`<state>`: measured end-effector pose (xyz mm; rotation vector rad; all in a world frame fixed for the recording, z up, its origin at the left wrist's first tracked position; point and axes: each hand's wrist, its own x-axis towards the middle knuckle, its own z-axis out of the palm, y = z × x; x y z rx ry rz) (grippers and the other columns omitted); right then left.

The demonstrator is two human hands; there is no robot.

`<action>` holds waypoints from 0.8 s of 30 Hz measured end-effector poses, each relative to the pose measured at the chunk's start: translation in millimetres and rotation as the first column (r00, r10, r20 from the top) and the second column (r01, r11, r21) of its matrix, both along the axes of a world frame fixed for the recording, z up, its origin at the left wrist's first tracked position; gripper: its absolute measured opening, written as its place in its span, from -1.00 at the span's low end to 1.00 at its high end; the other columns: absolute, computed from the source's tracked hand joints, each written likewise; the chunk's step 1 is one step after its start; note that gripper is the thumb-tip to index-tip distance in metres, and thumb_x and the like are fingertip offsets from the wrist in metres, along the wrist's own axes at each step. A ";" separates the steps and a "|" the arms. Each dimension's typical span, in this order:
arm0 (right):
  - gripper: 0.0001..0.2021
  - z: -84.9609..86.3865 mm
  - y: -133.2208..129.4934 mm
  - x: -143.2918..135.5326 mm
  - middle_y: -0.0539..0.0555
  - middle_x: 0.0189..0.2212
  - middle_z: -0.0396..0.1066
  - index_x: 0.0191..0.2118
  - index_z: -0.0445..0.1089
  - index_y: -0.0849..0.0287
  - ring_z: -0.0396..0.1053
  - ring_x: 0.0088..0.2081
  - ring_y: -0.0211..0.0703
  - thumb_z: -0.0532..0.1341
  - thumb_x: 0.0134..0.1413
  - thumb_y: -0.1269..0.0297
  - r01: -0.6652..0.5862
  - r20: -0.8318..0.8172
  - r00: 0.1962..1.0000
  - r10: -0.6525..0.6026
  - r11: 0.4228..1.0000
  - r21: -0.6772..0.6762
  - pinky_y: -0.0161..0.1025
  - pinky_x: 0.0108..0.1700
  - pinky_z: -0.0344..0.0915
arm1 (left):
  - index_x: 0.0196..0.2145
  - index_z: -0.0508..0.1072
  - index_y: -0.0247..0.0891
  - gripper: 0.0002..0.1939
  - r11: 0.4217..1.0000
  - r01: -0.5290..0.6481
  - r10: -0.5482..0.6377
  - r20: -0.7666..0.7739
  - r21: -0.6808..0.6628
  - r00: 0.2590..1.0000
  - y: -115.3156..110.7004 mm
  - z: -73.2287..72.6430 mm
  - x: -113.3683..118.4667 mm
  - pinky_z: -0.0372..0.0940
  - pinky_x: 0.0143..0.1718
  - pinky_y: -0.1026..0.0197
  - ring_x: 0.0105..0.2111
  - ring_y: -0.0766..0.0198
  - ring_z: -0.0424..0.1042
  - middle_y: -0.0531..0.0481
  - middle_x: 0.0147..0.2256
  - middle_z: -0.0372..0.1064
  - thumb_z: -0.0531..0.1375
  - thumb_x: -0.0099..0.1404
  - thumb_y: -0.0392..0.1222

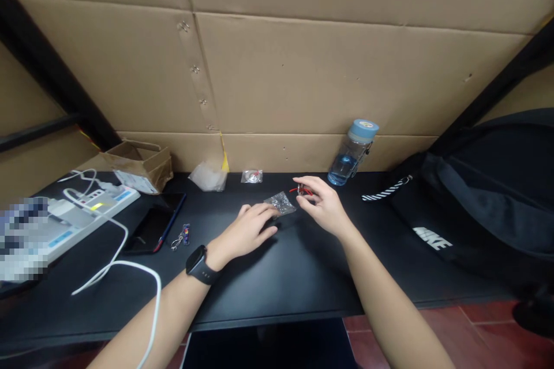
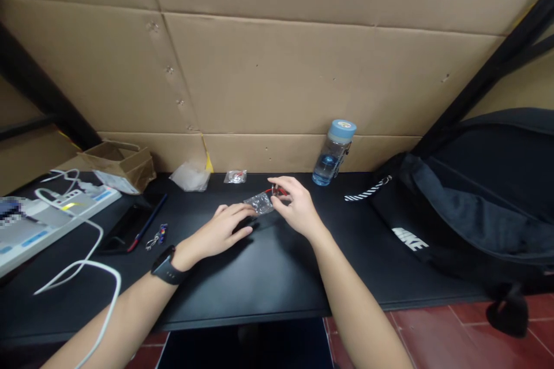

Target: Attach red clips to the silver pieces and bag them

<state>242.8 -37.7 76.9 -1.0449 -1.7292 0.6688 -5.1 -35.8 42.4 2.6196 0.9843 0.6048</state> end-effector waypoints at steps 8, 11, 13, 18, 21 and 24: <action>-0.62 9.0 -0.5 27.4 0.12 -0.05 0.42 -0.01 0.55 0.04 0.45 -0.14 -0.10 0.28 0.02 0.42 0.011 0.477 0.879 -0.023 1.000 0.027 -0.18 -0.05 0.42 | 0.23 0.32 0.02 -0.60 0.996 0.083 -0.082 -0.077 0.018 0.994 -6.7 -4.2 6.7 0.12 0.16 -0.02 0.26 0.05 0.20 -0.09 0.22 0.29 0.11 0.48 -0.05; -0.61 7.6 -1.6 27.5 0.11 -0.08 0.42 -0.02 0.56 0.05 0.45 -0.14 -0.10 0.30 -0.01 0.43 -0.004 0.568 0.823 0.011 1.000 -0.014 -0.18 0.00 0.36 | 0.24 0.32 0.09 -0.58 0.997 0.074 -0.070 -0.120 0.025 0.990 -9.5 -8.3 9.7 0.15 0.17 -0.08 0.21 0.00 0.21 -0.06 0.21 0.27 0.11 0.47 0.00; -0.59 6.0 -2.7 26.2 0.10 -0.10 0.42 -0.01 0.56 0.04 0.45 -0.18 -0.13 0.30 -0.02 0.45 -0.008 0.609 0.792 0.042 0.998 -0.058 -0.22 -0.04 0.35 | 0.27 0.30 0.11 -0.56 0.998 0.054 -0.048 -0.148 0.033 0.988 -11.5 -11.4 11.9 0.17 0.16 -0.11 0.18 -0.03 0.21 -0.07 0.22 0.24 0.09 0.47 0.03; -0.61 2.0 -5.6 19.6 0.09 -0.13 0.46 -0.06 0.54 0.06 0.45 -0.18 -0.13 0.27 -0.05 0.49 -0.019 0.685 0.722 0.094 0.993 -0.117 -0.29 -0.11 0.30 | 0.29 0.26 0.13 -0.53 0.999 0.009 -0.001 -0.185 0.043 0.983 -15.0 -15.3 16.7 0.13 0.19 -0.21 0.23 -0.11 0.12 -0.10 0.24 0.19 0.04 0.48 0.10; -0.65 -1.0 -5.0 14.8 0.10 -0.21 0.50 -0.12 0.52 0.12 0.46 -0.19 -0.10 0.29 -0.11 0.50 0.028 0.739 0.671 0.067 0.993 -0.116 -0.29 -0.16 0.27 | 0.29 0.26 0.18 -0.54 0.999 -0.014 0.022 -0.204 0.044 0.979 -16.5 -16.2 19.6 0.12 0.19 -0.25 0.26 -0.14 0.09 -0.11 0.26 0.15 0.02 0.48 0.11; -0.73 -4.4 -2.9 11.5 0.11 -0.26 0.52 -0.22 0.52 0.14 0.47 -0.23 -0.08 0.31 -0.14 0.48 0.096 0.784 0.619 0.043 0.987 -0.129 -0.29 -0.21 0.25 | 0.28 0.27 0.21 -0.54 0.998 -0.044 0.055 -0.218 0.055 0.974 -17.8 -18.2 22.1 0.10 0.19 -0.30 0.28 -0.18 0.04 -0.11 0.27 0.13 0.01 0.48 0.12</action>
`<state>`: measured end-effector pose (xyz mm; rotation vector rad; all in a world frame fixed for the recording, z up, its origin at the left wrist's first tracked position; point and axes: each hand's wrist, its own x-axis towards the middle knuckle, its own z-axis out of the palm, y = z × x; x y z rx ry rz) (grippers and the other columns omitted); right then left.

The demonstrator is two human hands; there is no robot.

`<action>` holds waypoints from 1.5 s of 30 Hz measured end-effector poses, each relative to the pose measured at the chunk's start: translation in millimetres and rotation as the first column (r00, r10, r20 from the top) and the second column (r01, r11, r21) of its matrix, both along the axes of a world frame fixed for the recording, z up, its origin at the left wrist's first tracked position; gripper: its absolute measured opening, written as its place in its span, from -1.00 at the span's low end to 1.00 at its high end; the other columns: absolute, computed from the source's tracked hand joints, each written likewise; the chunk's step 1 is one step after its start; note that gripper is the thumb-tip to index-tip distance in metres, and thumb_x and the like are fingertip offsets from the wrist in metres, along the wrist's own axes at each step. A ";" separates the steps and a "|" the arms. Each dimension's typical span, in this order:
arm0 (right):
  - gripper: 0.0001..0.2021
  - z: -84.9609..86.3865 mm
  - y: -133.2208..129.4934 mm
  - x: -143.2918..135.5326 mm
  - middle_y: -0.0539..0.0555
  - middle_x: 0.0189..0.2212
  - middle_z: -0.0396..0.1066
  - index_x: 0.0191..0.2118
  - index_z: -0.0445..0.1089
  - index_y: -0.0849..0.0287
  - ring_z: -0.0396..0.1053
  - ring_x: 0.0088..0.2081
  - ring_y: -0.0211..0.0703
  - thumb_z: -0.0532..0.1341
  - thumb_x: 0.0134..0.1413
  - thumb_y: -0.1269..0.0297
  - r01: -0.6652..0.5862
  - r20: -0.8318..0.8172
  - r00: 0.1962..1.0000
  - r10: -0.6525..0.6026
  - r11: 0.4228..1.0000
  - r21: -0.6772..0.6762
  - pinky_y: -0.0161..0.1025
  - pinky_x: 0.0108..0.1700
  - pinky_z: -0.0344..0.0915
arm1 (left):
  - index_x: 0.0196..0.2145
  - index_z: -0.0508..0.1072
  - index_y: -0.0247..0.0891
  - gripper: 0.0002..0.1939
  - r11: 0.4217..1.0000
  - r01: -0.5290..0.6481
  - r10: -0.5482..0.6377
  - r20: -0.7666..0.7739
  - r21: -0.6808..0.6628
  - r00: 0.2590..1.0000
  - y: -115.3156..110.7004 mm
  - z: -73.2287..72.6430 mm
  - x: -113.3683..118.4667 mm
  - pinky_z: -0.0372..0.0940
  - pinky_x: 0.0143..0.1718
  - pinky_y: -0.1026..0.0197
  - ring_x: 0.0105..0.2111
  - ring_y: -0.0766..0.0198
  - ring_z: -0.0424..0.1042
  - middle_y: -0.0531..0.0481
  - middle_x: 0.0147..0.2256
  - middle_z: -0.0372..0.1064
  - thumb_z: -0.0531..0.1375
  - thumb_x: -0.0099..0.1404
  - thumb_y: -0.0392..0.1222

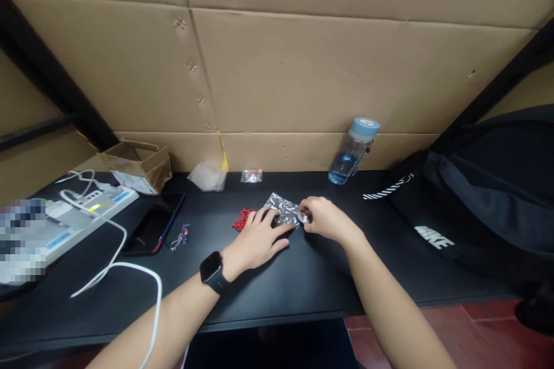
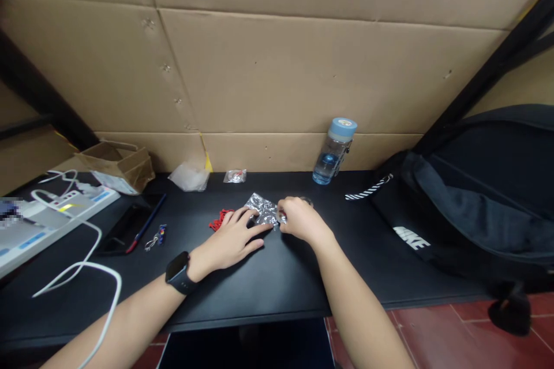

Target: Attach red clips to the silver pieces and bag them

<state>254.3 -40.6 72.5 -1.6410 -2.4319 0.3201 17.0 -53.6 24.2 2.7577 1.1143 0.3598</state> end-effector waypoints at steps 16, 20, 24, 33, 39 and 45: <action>-0.90 -6.8 -1.1 -12.6 0.15 -0.28 0.50 -0.35 0.57 0.17 0.46 -0.28 -0.10 0.28 0.06 0.38 -0.017 0.058 0.998 0.014 0.999 0.043 -0.27 -0.21 0.23 | 0.30 0.25 0.23 -0.52 0.998 -0.042 0.042 -0.006 0.038 0.999 -0.9 -8.2 2.5 0.09 0.18 -0.36 0.29 -0.22 0.03 -0.15 0.32 0.04 0.02 0.47 0.14; -0.89 -6.5 0.9 -13.0 0.14 -0.27 0.54 -0.27 0.59 0.15 0.49 -0.22 -0.08 0.29 0.10 0.37 -0.019 0.031 0.999 0.018 1.000 0.019 -0.29 -0.18 0.25 | 0.29 0.27 0.24 -0.53 0.998 -0.047 0.047 -0.006 0.032 0.999 -0.2 -10.0 2.4 0.08 0.18 -0.38 0.29 -0.25 0.02 -0.16 0.32 0.04 0.02 0.47 0.15; -0.85 -4.6 -0.6 -13.9 0.13 -0.24 0.58 -0.19 0.59 0.11 0.51 -0.18 -0.03 0.33 0.10 0.31 -0.003 0.078 0.997 0.002 1.000 0.012 -0.27 -0.15 0.27 | 0.30 0.24 0.25 -0.52 0.998 -0.047 0.047 -0.010 0.031 0.999 -0.2 -8.8 2.5 0.07 0.18 -0.39 0.29 -0.25 0.02 -0.16 0.33 0.03 0.01 0.47 0.14; -0.78 -8.8 3.7 -9.2 0.15 -0.19 0.57 -0.16 0.60 0.13 0.51 -0.15 -0.06 0.29 0.08 0.46 -0.084 0.037 0.996 0.085 0.996 -0.011 -0.29 -0.09 0.28 | 0.30 0.25 0.24 -0.53 0.999 -0.048 0.048 -0.020 0.021 0.999 0.2 -9.3 1.7 0.06 0.20 -0.38 0.30 -0.22 0.01 -0.14 0.33 0.02 0.02 0.47 0.14; -0.83 -18.8 12.0 -11.8 0.12 -0.25 0.56 -0.21 0.60 0.14 0.50 -0.20 -0.06 0.37 0.03 0.44 -0.049 -0.052 0.997 0.051 0.998 0.036 -0.26 -0.12 0.31 | 0.30 0.25 0.25 -0.52 0.999 -0.042 0.042 -0.009 0.011 0.999 0.8 -10.7 0.9 0.06 0.19 -0.40 0.30 -0.24 0.00 -0.16 0.34 0.00 0.01 0.47 0.14; -0.77 -21.2 13.3 -8.9 0.10 -0.21 0.55 -0.17 0.59 0.15 0.49 -0.21 -0.14 0.31 0.05 0.53 -0.164 -0.153 0.974 0.169 0.985 0.044 -0.30 -0.12 0.32 | 0.29 0.26 0.24 -0.52 0.999 -0.042 0.043 0.015 -0.013 0.999 1.4 -12.2 -1.2 0.05 0.20 -0.41 0.32 -0.26 -0.03 -0.13 0.35 -0.01 0.02 0.47 0.15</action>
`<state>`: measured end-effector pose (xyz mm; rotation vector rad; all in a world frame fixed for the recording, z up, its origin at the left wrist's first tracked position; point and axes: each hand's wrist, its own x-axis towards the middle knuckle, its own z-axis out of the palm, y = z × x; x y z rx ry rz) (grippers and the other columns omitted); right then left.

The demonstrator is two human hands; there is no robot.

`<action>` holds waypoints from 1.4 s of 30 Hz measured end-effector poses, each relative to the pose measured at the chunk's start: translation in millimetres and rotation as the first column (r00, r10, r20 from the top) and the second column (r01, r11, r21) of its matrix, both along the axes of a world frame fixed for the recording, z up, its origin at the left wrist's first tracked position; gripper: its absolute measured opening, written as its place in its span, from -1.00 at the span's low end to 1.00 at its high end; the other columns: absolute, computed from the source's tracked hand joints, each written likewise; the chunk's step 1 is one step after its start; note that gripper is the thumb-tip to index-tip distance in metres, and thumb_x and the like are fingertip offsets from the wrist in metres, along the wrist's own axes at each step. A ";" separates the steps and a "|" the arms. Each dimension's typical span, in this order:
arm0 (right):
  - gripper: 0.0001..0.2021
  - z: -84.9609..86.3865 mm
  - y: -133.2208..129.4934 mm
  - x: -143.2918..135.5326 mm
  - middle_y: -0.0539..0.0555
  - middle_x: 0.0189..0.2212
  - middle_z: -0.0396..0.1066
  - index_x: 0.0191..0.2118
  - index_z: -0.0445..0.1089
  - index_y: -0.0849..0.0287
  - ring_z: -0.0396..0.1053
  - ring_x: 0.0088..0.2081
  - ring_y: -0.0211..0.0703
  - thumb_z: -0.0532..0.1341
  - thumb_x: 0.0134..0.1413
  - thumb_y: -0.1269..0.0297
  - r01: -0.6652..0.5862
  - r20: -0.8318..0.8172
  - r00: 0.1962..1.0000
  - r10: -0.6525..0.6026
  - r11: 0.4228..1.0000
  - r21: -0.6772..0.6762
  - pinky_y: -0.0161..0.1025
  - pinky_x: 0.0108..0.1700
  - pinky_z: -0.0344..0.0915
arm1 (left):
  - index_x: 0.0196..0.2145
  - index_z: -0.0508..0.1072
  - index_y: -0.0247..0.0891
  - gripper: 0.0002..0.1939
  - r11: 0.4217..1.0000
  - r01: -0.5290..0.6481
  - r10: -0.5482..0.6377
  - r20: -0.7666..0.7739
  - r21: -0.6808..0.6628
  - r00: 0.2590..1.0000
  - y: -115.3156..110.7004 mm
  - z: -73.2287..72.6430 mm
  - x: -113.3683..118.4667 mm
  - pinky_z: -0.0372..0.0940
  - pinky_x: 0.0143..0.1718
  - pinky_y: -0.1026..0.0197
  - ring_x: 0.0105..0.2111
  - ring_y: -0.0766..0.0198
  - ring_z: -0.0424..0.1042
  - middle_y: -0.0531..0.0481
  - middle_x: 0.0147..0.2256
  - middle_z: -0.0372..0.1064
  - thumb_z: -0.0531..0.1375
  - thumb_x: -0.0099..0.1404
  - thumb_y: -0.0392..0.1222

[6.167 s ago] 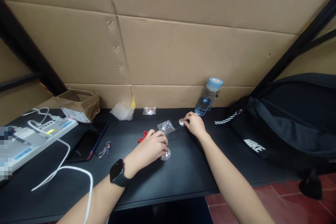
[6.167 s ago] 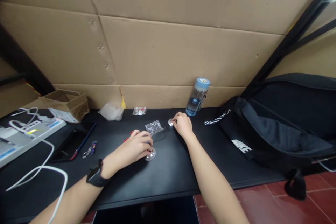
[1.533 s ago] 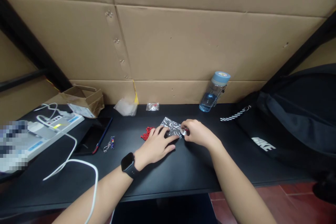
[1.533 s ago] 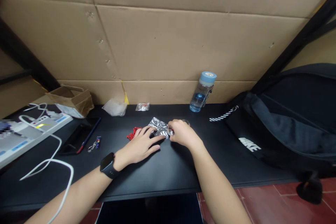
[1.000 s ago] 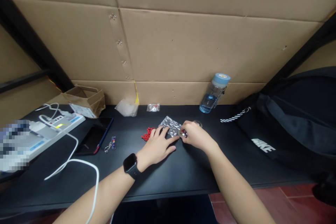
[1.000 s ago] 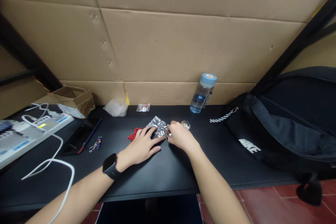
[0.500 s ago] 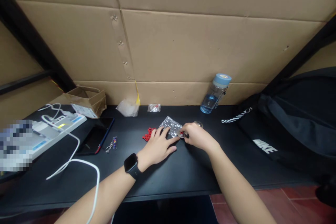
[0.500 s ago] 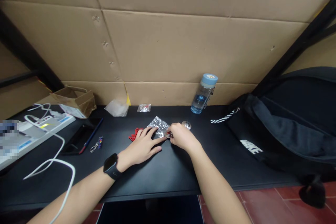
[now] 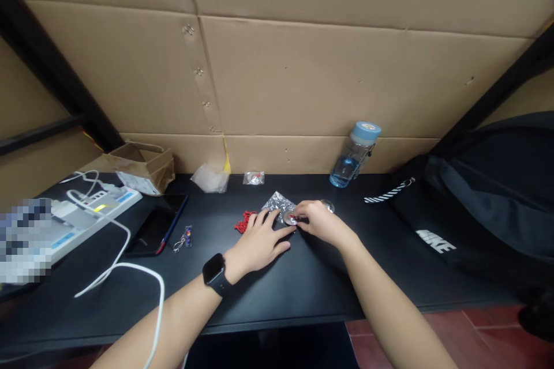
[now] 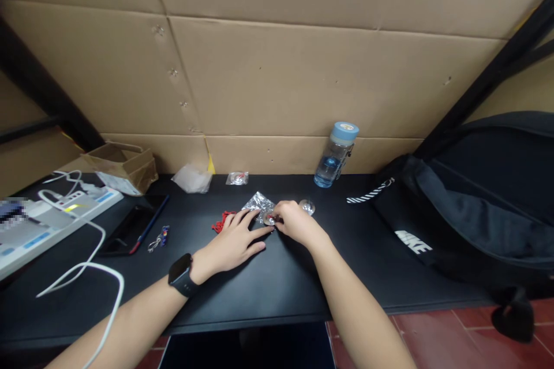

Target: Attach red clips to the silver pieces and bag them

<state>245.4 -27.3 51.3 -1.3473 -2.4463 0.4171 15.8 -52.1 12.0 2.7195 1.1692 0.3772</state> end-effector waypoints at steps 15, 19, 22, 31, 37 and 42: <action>-0.78 -14.7 11.4 -13.0 -0.03 -0.27 0.37 -0.32 0.35 0.12 0.36 -0.18 -0.19 0.43 0.04 0.30 0.243 -0.008 0.969 -0.245 0.955 0.169 -0.34 -0.23 0.14 | 0.27 0.30 0.26 -0.55 0.999 0.036 -0.035 0.028 -0.023 0.999 -2.1 4.9 -2.4 0.05 0.22 -0.39 0.32 -0.22 -0.02 -0.08 0.36 -0.04 0.04 0.47 0.14; -0.73 -20.0 16.9 -21.2 -0.05 -0.27 0.37 -0.29 0.34 0.09 0.36 -0.23 -0.22 0.44 0.03 0.20 0.281 -0.015 0.959 -0.283 0.941 0.191 -0.34 -0.30 0.09 | 0.26 0.31 0.25 -0.56 0.999 0.041 -0.040 0.034 -0.031 0.999 -2.6 5.4 -2.4 0.05 0.23 -0.38 0.33 -0.22 -0.03 -0.07 0.37 -0.05 0.04 0.46 0.14; -0.71 -21.5 22.1 -24.8 -0.05 -0.29 0.38 -0.29 0.35 0.10 0.36 -0.28 -0.24 0.44 0.04 0.12 0.311 -0.022 0.950 -0.312 0.933 0.181 -0.33 -0.31 0.08 | 0.24 0.34 0.23 -0.57 0.999 0.037 -0.036 0.044 -0.029 0.998 -2.2 5.9 -3.3 0.05 0.24 -0.37 0.33 -0.22 -0.02 -0.07 0.36 -0.01 0.05 0.46 0.13; -0.79 -20.6 22.9 -10.7 -0.06 -0.27 0.41 -0.24 0.39 0.08 0.34 -0.31 -0.27 0.41 0.08 0.23 0.243 -0.041 0.970 -0.239 0.962 0.126 -0.34 -0.31 0.08 | 0.23 0.34 0.30 -0.58 0.994 0.077 -0.075 0.030 -0.071 0.997 -0.1 14.2 -12.2 0.05 0.23 -0.38 0.34 -0.20 -0.02 0.00 0.40 -0.05 0.07 0.46 0.12; -0.79 -24.8 24.1 -26.8 -0.05 -0.29 0.40 -0.24 0.34 0.08 0.36 -0.29 -0.22 0.37 0.10 0.19 0.302 -0.032 0.953 -0.302 0.933 0.194 -0.32 -0.33 0.06 | 0.22 0.36 0.29 -0.60 0.990 0.108 -0.106 0.031 -0.096 0.994 2.3 16.6 -15.4 0.03 0.26 -0.36 0.36 -0.17 -0.06 0.03 0.40 -0.04 0.06 0.47 0.08; -0.80 -25.0 22.2 -25.3 -0.03 -0.27 0.40 -0.22 0.33 0.08 0.36 -0.29 -0.21 0.35 0.12 0.18 0.274 -0.026 0.961 -0.274 0.948 0.160 -0.32 -0.31 0.09 | 0.39 0.05 0.14 -0.42 0.995 0.057 -0.044 0.162 -0.078 0.986 24.9 44.5 -42.2 0.11 0.28 -0.12 0.35 0.01 0.05 -0.04 0.38 0.02 0.05 0.48 0.03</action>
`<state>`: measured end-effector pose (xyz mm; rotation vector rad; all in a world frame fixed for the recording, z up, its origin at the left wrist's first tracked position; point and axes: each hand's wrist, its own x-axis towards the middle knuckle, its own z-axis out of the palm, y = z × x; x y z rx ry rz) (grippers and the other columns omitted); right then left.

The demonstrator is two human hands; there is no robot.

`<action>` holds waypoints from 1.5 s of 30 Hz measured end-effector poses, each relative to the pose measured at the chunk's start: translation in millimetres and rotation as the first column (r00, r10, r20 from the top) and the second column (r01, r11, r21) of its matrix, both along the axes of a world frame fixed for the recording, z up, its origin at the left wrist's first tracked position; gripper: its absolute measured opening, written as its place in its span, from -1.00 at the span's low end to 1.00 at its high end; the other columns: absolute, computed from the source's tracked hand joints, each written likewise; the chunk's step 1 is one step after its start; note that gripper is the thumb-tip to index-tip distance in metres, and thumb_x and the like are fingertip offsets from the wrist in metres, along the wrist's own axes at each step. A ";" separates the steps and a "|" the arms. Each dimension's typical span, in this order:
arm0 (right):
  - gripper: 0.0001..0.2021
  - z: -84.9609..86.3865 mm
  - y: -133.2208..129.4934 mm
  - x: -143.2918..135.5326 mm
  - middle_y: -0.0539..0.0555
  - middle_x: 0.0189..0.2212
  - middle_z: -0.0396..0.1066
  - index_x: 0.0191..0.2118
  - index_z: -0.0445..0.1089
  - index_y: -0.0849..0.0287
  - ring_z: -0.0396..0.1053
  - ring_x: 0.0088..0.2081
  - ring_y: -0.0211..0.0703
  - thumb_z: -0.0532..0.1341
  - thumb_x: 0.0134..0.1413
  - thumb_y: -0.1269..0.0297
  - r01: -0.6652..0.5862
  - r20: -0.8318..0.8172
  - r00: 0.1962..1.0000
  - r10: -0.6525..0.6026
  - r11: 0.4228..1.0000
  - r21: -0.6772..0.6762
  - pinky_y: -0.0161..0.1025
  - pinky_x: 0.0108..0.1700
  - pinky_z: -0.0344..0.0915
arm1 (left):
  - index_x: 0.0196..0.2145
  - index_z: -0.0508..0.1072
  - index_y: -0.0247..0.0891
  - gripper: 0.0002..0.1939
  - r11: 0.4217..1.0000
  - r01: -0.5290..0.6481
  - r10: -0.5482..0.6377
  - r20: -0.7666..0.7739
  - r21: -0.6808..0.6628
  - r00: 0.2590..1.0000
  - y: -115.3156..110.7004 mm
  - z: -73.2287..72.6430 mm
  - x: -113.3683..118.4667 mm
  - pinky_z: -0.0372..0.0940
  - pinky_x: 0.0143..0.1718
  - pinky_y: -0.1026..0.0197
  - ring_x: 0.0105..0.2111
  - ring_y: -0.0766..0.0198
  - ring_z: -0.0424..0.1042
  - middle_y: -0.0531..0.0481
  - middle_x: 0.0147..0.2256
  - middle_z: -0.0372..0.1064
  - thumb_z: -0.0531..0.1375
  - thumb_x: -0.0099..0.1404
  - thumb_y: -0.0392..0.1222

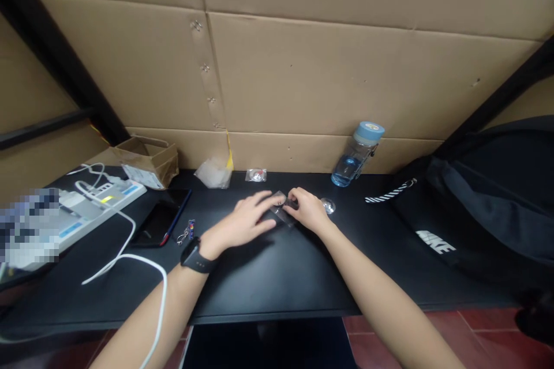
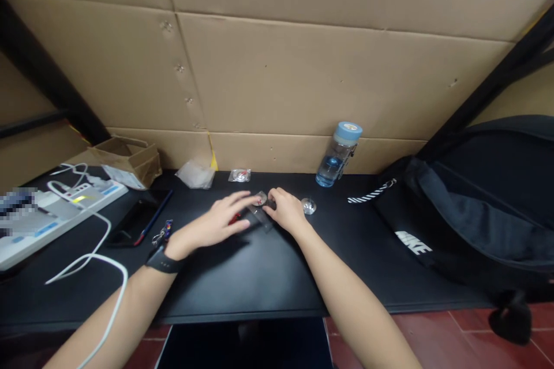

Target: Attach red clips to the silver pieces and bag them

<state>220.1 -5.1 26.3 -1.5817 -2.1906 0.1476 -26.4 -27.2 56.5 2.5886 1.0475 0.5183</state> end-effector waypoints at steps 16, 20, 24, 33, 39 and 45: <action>-0.82 1.5 -4.2 10.3 -0.03 -0.28 0.40 -0.20 0.36 0.08 0.34 -0.33 -0.23 0.33 0.09 0.24 -0.056 -0.079 0.995 0.053 0.997 -0.044 -0.31 -0.27 0.17 | 0.21 0.22 -0.43 -0.08 0.304 -0.951 0.921 -0.240 -0.054 0.308 44.4 -23.7 -167.2 0.33 0.00 -0.16 0.11 -0.38 0.34 -0.53 0.12 0.28 0.25 0.08 0.27; -0.81 2.1 -4.5 11.9 -0.01 -0.28 0.42 -0.18 0.40 0.08 0.33 -0.34 -0.23 0.34 0.07 0.27 -0.072 -0.094 0.993 0.067 0.996 -0.045 -0.31 -0.29 0.17 | 0.20 0.22 -0.41 -0.09 0.230 -0.970 0.942 -0.232 -0.078 0.242 48.7 -25.6 -166.3 0.36 -0.02 -0.17 0.09 -0.35 0.38 -0.50 0.10 0.33 0.28 0.04 0.25; -0.81 5.8 -6.8 13.6 0.01 -0.29 0.43 -0.17 0.43 0.08 0.33 -0.36 -0.22 0.32 0.06 0.27 -0.113 -0.118 0.987 0.111 0.994 -0.010 -0.29 -0.28 0.20 | 0.22 0.22 -0.35 -0.04 0.163 -0.982 0.958 -0.224 -0.097 0.181 47.5 -21.7 -156.0 0.37 -0.04 -0.25 0.14 -0.44 0.31 -0.50 0.12 0.33 0.29 0.00 0.29; -0.72 12.7 -1.7 37.0 0.00 -0.34 0.52 -0.03 0.43 0.03 0.43 -0.35 -0.20 0.06 0.25 0.41 -0.154 -0.284 0.950 0.129 0.986 -0.065 -0.27 -0.23 0.28 | 0.27 0.17 -0.34 -0.04 0.204 -0.971 0.948 -0.220 -0.127 0.228 46.1 -22.1 -155.3 0.35 -0.03 -0.25 0.13 -0.46 0.30 -0.48 0.15 0.30 0.28 0.04 0.23; -0.65 -1.8 7.0 40.2 0.00 -0.32 0.53 -0.02 0.48 0.06 0.41 -0.36 -0.24 0.19 0.10 0.53 -0.282 -0.304 0.918 0.255 0.958 -0.048 -0.31 -0.23 0.31 | 0.18 0.33 -0.34 -0.32 0.381 -0.919 0.922 0.028 0.103 0.386 41.4 -11.4 -138.1 0.27 0.08 -0.19 0.11 -0.30 0.34 -0.41 0.09 0.34 0.24 0.19 0.09; -0.84 -13.8 12.9 26.7 0.03 -0.34 0.48 -0.19 0.53 0.11 0.40 -0.33 -0.21 0.34 0.08 0.44 -0.261 -0.313 0.912 0.265 0.964 0.054 -0.29 -0.23 0.31 | -0.10 0.48 -0.17 -0.79 0.953 -0.268 0.245 0.161 0.141 0.956 22.8 2.7 -47.9 0.33 -0.09 0.18 -0.18 0.18 0.46 -0.03 -0.16 0.49 0.22 0.31 -0.13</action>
